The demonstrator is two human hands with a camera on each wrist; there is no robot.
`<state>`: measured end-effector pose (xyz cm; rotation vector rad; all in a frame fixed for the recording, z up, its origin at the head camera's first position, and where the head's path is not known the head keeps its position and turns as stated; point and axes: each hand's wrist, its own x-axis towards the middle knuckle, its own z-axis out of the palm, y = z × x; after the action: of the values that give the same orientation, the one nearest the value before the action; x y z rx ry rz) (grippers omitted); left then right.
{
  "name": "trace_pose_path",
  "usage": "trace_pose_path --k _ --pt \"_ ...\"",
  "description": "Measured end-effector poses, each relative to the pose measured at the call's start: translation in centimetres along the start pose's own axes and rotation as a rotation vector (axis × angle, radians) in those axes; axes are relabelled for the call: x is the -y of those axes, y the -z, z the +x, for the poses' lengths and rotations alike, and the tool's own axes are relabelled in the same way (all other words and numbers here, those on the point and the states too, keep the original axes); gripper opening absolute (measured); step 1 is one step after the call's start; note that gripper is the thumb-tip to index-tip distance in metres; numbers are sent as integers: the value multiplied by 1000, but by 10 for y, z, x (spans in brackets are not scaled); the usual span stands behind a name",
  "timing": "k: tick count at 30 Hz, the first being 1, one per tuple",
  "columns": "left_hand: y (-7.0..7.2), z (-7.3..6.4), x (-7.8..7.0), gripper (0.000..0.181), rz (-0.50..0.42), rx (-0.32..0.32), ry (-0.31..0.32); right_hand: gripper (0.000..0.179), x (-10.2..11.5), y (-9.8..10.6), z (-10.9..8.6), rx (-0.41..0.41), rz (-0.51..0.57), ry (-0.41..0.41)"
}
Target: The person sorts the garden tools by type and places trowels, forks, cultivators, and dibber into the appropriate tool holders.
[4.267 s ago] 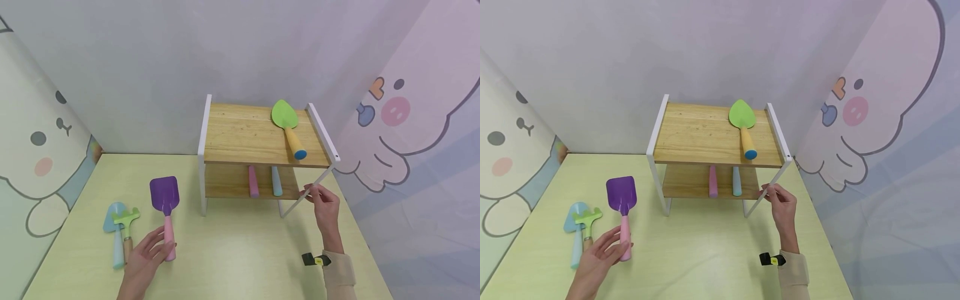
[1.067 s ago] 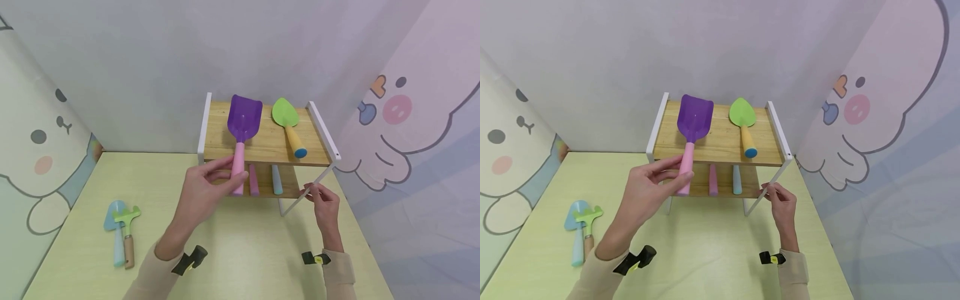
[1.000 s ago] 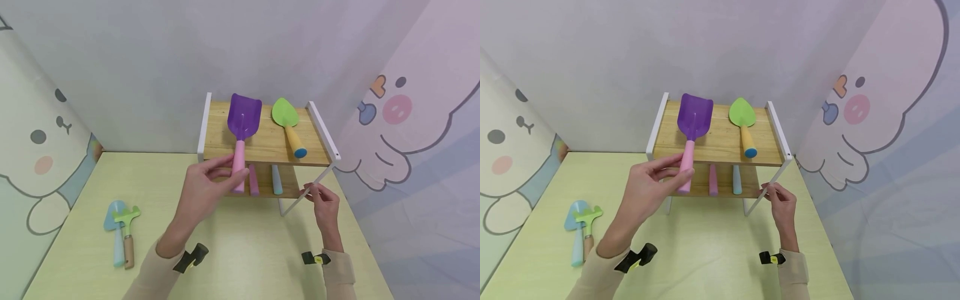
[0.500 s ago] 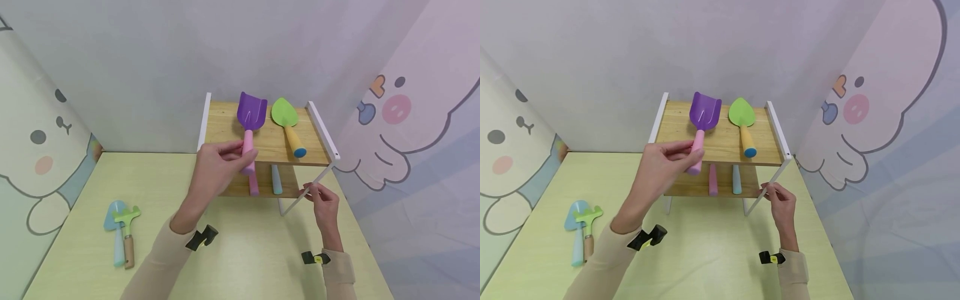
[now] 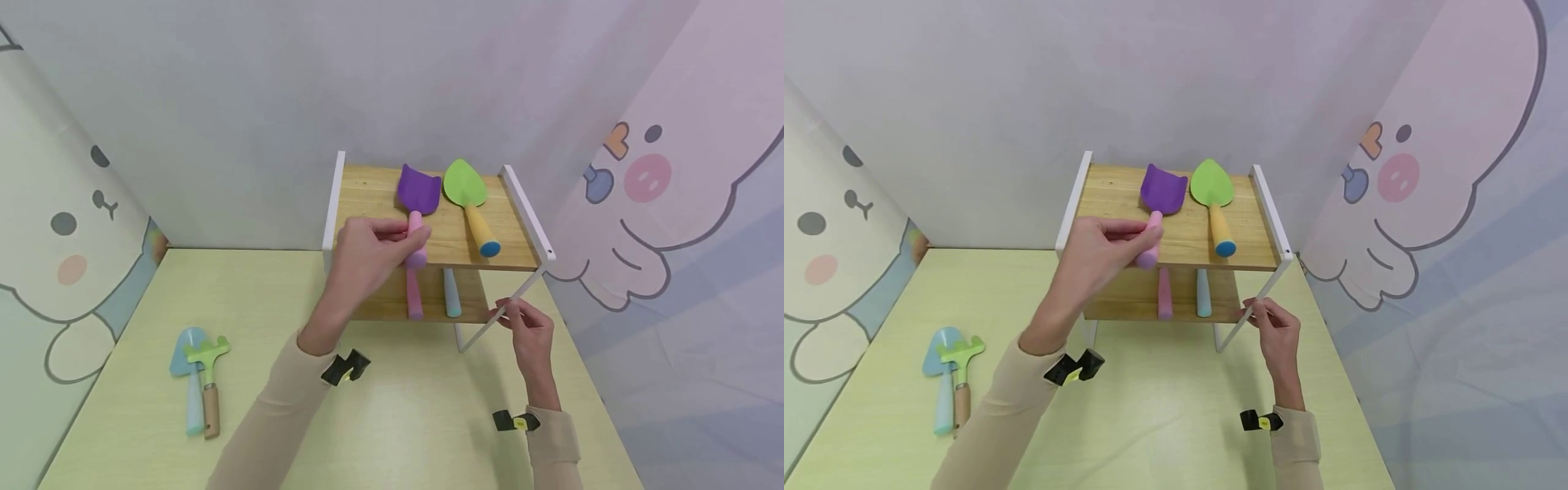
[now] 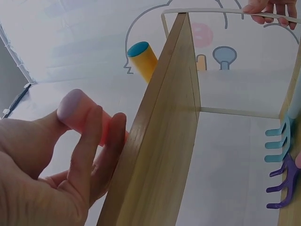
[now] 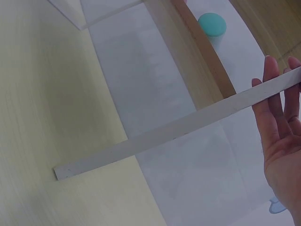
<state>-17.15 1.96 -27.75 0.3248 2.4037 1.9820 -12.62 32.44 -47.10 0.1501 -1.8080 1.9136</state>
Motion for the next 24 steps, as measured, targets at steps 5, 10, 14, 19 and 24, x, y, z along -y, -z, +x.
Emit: trace_pose_path --k 5,10,14,19,24 --pt "-4 5 -1 35 15 21 0 19 -1 0 -1 0 -15 -10" --pt "-7 7 -1 34 55 32 -26 18 -1 0 -1 3 -20 -9" --pt "-12 8 0 31 71 32 -53 19 -1 0 0 4 -21 -9" --pt "-18 8 1 28 78 13 -83 19 -1 0 0 3 -17 -11" --pt "-25 9 1 32 109 -5 -100 19 -2 1 0 -1 -24 -9"
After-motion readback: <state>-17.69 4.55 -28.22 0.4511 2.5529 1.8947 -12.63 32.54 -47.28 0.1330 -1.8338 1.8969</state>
